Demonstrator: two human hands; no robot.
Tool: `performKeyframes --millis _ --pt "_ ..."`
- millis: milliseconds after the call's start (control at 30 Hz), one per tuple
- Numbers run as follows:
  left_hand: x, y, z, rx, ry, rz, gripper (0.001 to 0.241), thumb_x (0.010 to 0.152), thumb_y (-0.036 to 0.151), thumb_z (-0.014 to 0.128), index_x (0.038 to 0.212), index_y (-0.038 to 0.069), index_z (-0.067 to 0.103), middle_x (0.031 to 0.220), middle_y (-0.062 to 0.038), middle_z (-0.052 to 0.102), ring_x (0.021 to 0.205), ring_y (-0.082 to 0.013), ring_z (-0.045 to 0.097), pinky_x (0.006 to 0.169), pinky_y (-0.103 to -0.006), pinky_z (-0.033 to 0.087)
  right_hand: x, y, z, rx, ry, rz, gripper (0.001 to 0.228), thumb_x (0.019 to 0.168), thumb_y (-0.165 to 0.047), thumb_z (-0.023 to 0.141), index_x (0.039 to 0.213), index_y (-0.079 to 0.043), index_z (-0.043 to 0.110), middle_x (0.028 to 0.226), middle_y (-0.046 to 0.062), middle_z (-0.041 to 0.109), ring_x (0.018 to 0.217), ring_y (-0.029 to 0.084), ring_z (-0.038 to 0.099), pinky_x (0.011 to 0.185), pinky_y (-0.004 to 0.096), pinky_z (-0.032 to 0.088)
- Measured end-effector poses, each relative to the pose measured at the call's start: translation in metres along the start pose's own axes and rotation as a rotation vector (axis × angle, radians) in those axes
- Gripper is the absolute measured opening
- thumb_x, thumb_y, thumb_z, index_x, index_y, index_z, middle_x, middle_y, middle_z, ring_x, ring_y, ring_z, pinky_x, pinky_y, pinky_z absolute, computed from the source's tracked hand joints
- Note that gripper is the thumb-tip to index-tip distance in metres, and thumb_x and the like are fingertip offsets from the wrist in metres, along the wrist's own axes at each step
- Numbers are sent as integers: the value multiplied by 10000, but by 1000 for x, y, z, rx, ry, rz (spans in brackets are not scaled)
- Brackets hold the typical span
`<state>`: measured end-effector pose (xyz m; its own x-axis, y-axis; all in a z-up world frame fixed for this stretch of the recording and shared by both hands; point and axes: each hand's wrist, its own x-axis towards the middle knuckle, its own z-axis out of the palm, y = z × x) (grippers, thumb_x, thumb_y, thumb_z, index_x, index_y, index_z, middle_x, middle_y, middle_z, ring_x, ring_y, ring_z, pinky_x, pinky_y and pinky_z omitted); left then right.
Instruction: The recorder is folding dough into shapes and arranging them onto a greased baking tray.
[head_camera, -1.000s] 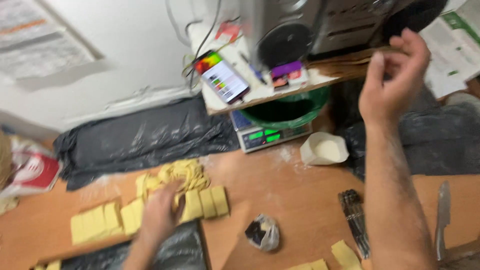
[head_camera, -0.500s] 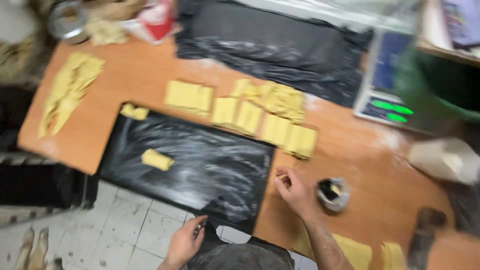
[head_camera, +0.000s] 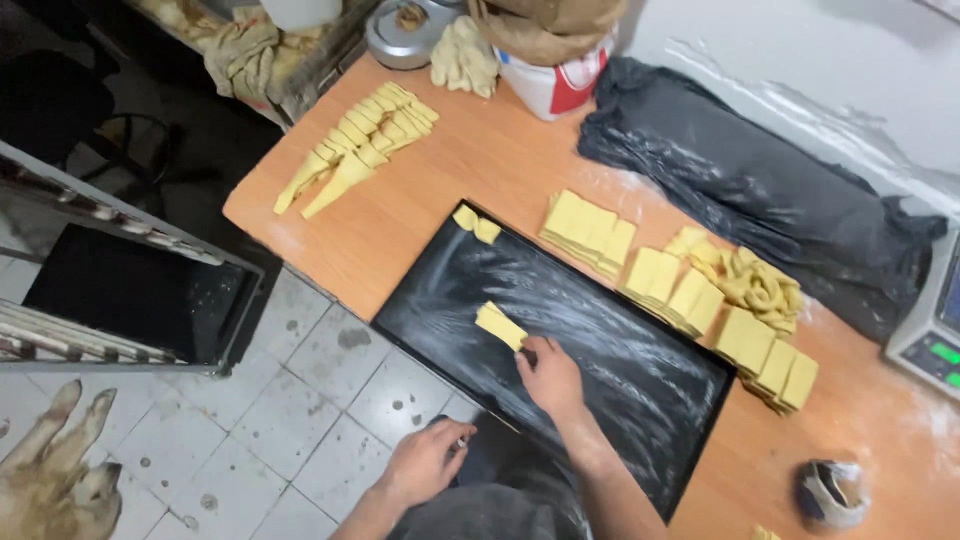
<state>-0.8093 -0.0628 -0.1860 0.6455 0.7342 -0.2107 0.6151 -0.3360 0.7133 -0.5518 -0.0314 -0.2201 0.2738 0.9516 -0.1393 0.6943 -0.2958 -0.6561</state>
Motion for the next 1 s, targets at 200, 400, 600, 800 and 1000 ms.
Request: performKeyframes --millis 200,400,600,800,1000 --pt "37 -24 -52 -91 26 -11 245 913 142 653 1154 110 687 1102 -82 716 944 -310 718 812 -413 581 61 -33 41 -255 113 -358 427 847 -162 685 1267 -84 666 1285 81 627 1144 308 590 939 449 498" --pt "88 -46 -90 -31 -35 16 260 908 156 674 1165 111 677 1128 -71 713 951 -298 722 813 -415 576 70 -19 35 -318 11 -422 270 854 -193 698 1106 -97 675 1185 100 665 1106 311 618 901 465 513" --pt "146 -11 -139 -26 2 274 575 774 181 783 1293 14 599 1317 -178 560 1176 -373 579 948 -456 514 67 -43 -4 241 -94 225 279 952 -249 695 1162 -102 585 900 112 714 882 302 696 747 404 560" --pt "204 -47 -124 4 65 729 575 831 127 823 1361 92 602 1415 -131 521 1352 -321 538 1110 -408 517 87 -77 -2 1224 106 553 397 964 -169 623 1353 -110 573 977 62 706 869 157 682 743 304 572" --pt "241 -57 -194 62 4 1064 468 812 54 740 1271 110 671 1371 -99 618 1278 -333 626 1033 -422 561 81 -92 72 1421 351 722 355 966 -151 646 1307 -57 609 1002 49 699 839 154 675 700 309 560"
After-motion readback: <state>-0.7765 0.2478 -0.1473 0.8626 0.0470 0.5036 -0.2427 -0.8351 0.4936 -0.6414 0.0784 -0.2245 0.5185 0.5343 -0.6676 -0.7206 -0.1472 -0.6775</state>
